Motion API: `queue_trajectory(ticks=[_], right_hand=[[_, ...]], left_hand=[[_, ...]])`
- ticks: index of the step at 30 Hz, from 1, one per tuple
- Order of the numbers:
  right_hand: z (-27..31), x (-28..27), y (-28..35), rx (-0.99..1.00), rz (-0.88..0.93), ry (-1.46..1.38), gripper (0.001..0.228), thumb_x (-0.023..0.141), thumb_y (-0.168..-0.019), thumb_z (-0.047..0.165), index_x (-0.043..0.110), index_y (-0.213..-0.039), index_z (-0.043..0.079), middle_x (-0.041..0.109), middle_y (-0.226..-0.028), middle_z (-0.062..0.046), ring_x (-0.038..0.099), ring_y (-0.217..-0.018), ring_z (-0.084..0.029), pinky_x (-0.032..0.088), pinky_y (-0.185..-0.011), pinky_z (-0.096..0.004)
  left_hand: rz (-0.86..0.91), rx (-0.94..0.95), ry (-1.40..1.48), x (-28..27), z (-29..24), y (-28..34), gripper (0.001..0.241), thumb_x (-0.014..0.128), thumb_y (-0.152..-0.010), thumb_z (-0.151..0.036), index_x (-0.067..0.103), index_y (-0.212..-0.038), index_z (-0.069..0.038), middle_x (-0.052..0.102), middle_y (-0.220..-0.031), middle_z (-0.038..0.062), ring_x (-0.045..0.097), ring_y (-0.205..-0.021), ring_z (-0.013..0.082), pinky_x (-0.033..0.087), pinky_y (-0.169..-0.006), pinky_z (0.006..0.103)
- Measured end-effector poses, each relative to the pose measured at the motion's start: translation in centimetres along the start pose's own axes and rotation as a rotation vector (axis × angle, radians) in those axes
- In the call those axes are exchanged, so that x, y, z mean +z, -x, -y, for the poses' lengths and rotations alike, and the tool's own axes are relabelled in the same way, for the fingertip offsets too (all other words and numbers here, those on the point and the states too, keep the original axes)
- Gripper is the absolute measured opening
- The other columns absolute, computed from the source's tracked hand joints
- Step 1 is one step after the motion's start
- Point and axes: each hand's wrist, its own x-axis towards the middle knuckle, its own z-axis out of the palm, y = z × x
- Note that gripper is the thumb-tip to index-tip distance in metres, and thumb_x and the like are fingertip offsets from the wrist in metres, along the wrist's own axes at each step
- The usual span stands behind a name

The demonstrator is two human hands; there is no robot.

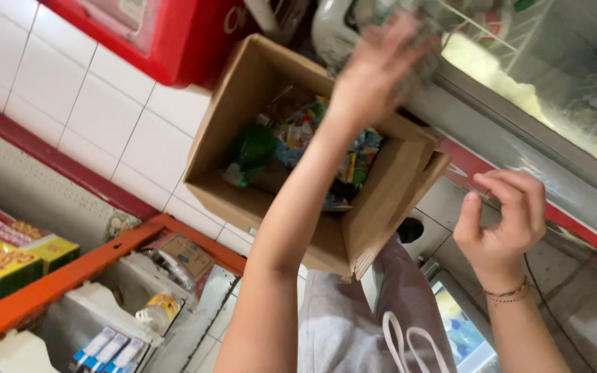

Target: The person removes snack packets from a cardboard box, scans each with a handheld barcode scanner, and places them on a nearby shelf. The process is repeated for multiple items.

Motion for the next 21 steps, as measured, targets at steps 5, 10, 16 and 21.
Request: queue_trajectory(ticks=[5, 10, 16, 21], right_hand=[[1.0, 0.6, 0.0, -0.051, 0.039, 0.007, 0.016, 0.065, -0.104, -0.002, 0.066, -0.119, 0.004, 0.062, -0.117, -0.011, 0.059, -0.097, -0.023, 0.052, -0.085, -0.032], [2.7, 1.2, -0.9, -0.079, 0.089, -0.026, 0.016, 0.066, -0.105, -0.002, 0.066, -0.120, 0.003, 0.062, -0.118, -0.012, 0.060, -0.100, -0.025, 0.051, -0.087, -0.034], [3.9, 4.9, -3.0, -0.053, 0.232, -0.193, 0.027, 0.063, -0.096, -0.009, 0.066, -0.121, 0.003, 0.061, -0.118, -0.015, 0.066, -0.094, -0.024, 0.052, -0.080, -0.033], [3.6, 8.7, -5.0, -0.142, 0.345, -0.233, 0.033, 0.063, -0.092, -0.009, 0.065, -0.122, 0.004, 0.060, -0.121, -0.014, 0.065, -0.094, -0.025, 0.055, -0.081, -0.037]], left_hand=[[-0.366, -0.205, -0.047, -1.8, 3.9, 1.3, 0.080, 0.071, -0.097, 0.003, 0.036, -0.162, -0.027, 0.023, -0.168, 0.007, 0.029, -0.153, 0.0320, 0.046, -0.121, 0.0406], [-0.435, -0.555, 0.052, -6.3, 2.3, 6.4, 0.083, 0.065, -0.082, 0.015, 0.046, -0.153, -0.025, 0.032, -0.164, 0.014, 0.040, -0.151, 0.0401, 0.050, -0.110, 0.0408], [-0.407, -0.818, 0.314, -8.1, -5.6, 15.6, 0.076, 0.074, -0.076, 0.006, 0.053, -0.144, -0.021, 0.033, -0.150, 0.023, 0.049, -0.136, 0.0467, 0.050, -0.108, 0.0448], [-0.408, -0.928, 0.422, -5.1, -9.7, 18.7, 0.065, 0.076, -0.084, -0.009, 0.053, -0.144, -0.020, 0.038, -0.148, 0.021, 0.052, -0.132, 0.0437, 0.050, -0.110, 0.0469]])
